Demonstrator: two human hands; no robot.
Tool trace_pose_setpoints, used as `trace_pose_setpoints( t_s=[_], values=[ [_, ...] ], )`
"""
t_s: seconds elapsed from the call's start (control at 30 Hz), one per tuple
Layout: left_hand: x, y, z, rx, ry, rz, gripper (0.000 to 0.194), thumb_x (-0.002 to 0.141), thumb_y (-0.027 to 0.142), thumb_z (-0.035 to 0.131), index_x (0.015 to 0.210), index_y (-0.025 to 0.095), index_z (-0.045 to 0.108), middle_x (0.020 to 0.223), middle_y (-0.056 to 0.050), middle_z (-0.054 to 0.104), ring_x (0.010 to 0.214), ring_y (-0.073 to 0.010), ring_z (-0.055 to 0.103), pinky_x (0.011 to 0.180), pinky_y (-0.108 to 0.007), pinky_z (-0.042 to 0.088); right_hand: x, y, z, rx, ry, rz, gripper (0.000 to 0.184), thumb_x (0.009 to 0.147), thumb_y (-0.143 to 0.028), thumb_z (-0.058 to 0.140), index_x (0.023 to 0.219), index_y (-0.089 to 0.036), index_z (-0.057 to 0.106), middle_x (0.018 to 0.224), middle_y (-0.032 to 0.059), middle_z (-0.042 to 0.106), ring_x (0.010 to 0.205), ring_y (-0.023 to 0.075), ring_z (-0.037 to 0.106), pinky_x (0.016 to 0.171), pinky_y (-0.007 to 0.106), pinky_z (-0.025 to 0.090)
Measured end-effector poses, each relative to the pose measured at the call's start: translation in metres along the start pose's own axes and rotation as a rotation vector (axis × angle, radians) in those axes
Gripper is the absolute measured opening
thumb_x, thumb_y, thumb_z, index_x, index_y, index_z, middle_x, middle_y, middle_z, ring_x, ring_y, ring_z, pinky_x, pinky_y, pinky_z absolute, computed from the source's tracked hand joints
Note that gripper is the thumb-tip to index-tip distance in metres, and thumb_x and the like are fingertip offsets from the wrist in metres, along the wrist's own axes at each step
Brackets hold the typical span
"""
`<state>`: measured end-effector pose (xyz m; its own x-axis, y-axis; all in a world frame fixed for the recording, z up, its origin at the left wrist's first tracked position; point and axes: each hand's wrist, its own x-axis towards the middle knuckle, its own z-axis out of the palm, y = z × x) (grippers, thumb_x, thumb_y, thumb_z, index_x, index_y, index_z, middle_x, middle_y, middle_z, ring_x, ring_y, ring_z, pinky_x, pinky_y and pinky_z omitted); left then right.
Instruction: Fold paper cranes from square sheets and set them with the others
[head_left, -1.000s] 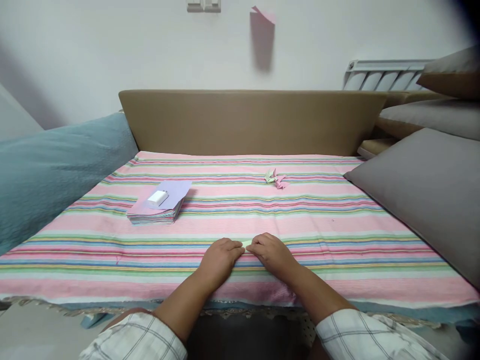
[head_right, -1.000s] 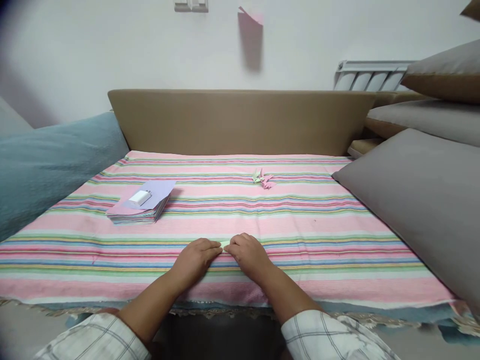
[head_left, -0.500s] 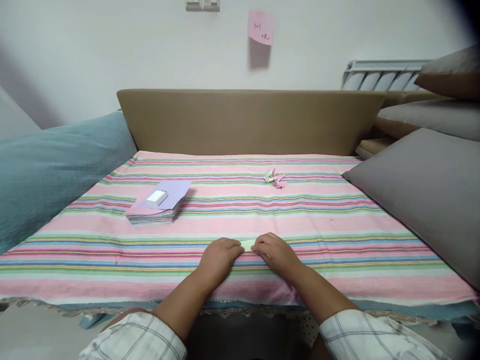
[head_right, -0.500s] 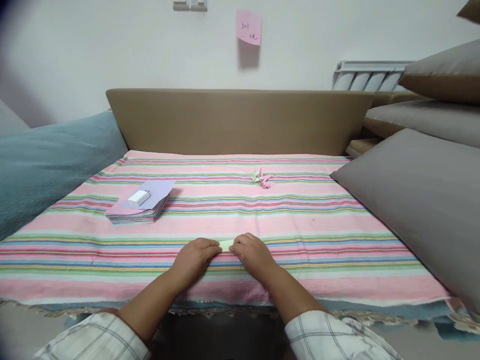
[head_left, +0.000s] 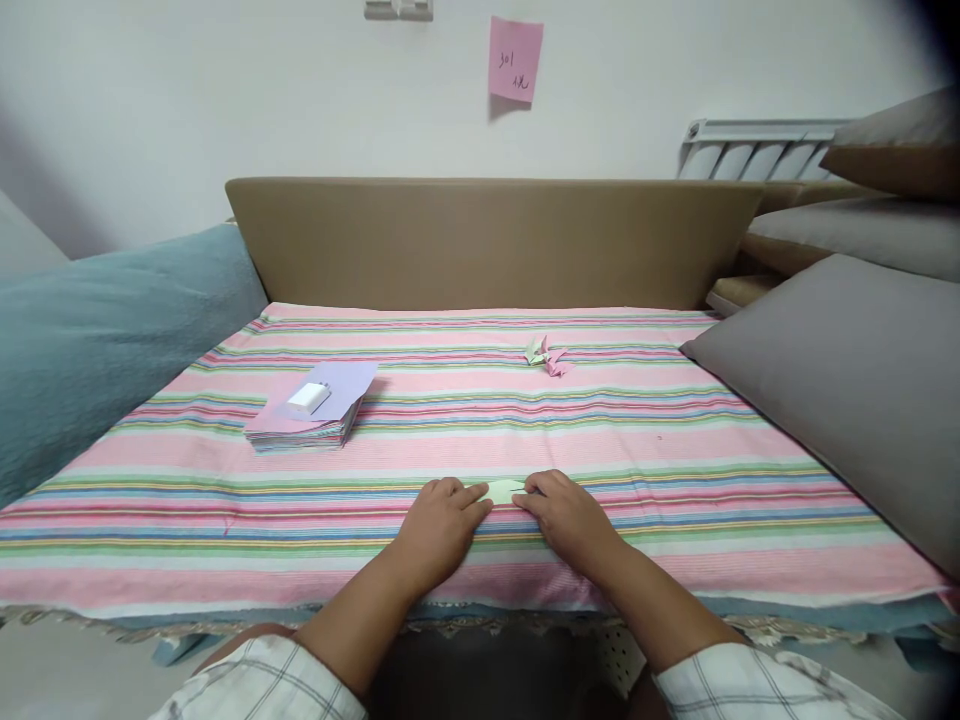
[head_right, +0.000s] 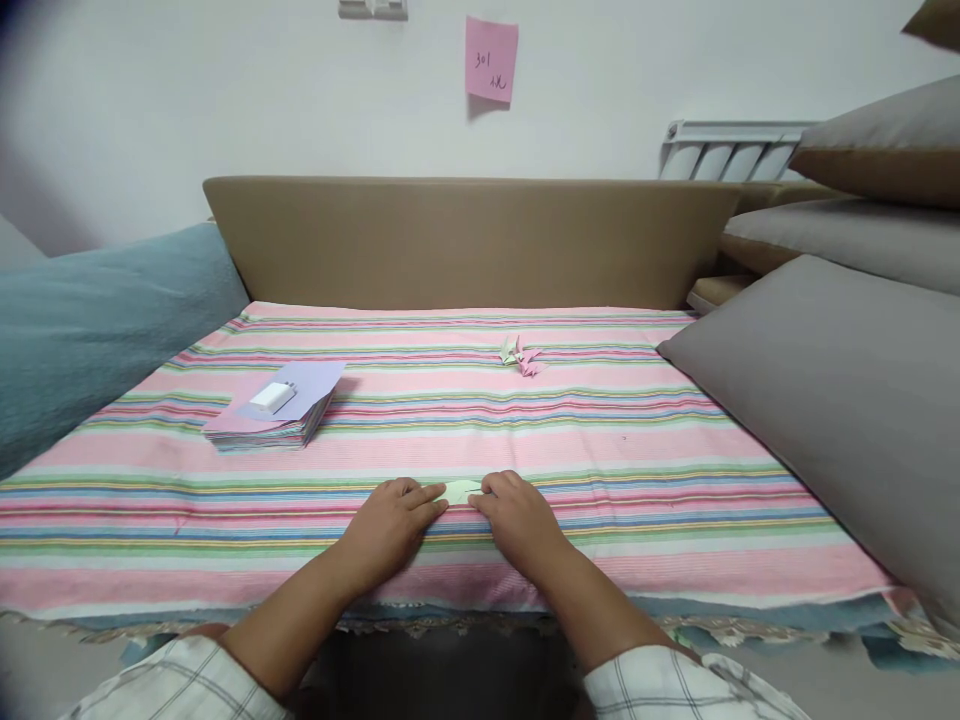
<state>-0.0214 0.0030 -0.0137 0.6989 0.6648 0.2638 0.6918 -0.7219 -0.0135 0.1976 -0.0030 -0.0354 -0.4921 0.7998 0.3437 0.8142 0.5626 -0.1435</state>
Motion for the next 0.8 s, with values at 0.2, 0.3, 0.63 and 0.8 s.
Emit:
trace_pose_setpoints(
  t_s=[0.2, 0.3, 0.63, 0.8],
  values=[
    [-0.001, -0.001, 0.001, -0.01, -0.013, 0.009, 0.034, 0.079, 0.014, 0.055, 0.11, 0.027, 0.058, 0.119, -0.002, 0.06, 0.09, -0.0198, 0.053, 0.077, -0.036, 0.042, -0.001, 0.016, -0.011, -0.072, -0.045, 0.166, 0.025, 0.079, -0.005, 0.05, 0.079, -0.023, 0.068, 0.08, 0.006, 0.061, 0.078, 0.0201, 0.05, 0.067, 0.031, 0.039],
    [-0.001, -0.001, 0.003, 0.0, -0.019, 0.005, 0.034, 0.079, 0.015, 0.055, 0.11, 0.027, 0.058, 0.12, -0.003, 0.059, 0.091, -0.0207, 0.052, 0.076, -0.037, 0.042, 0.001, 0.015, -0.015, -0.086, 0.045, 0.242, 0.025, 0.078, -0.004, 0.047, 0.078, -0.018, 0.067, 0.084, 0.0082, 0.064, 0.079, 0.021, 0.053, 0.072, 0.034, 0.041],
    [-0.001, -0.004, -0.012, -0.042, -0.122, -0.052, 0.04, 0.08, 0.018, 0.054, 0.116, 0.035, 0.054, 0.123, 0.002, 0.057, 0.093, -0.0205, 0.051, 0.078, -0.036, 0.041, -0.002, -0.03, 0.014, 0.078, -0.156, -0.137, 0.069, 0.087, -0.057, 0.035, 0.139, -0.012, 0.028, 0.144, 0.0121, 0.03, 0.134, 0.0265, 0.023, 0.108, 0.051, 0.015],
    [-0.008, -0.011, -0.027, -0.004, -0.223, -0.138, 0.029, 0.084, 0.023, 0.046, 0.107, 0.033, 0.062, 0.122, 0.003, 0.059, 0.092, -0.0243, 0.053, 0.076, -0.039, 0.041, -0.002, -0.027, 0.013, 0.092, -0.214, -0.099, 0.066, 0.089, -0.057, 0.031, 0.14, -0.015, 0.027, 0.146, 0.0096, 0.025, 0.135, 0.0253, 0.019, 0.109, 0.051, 0.014]
  ],
)
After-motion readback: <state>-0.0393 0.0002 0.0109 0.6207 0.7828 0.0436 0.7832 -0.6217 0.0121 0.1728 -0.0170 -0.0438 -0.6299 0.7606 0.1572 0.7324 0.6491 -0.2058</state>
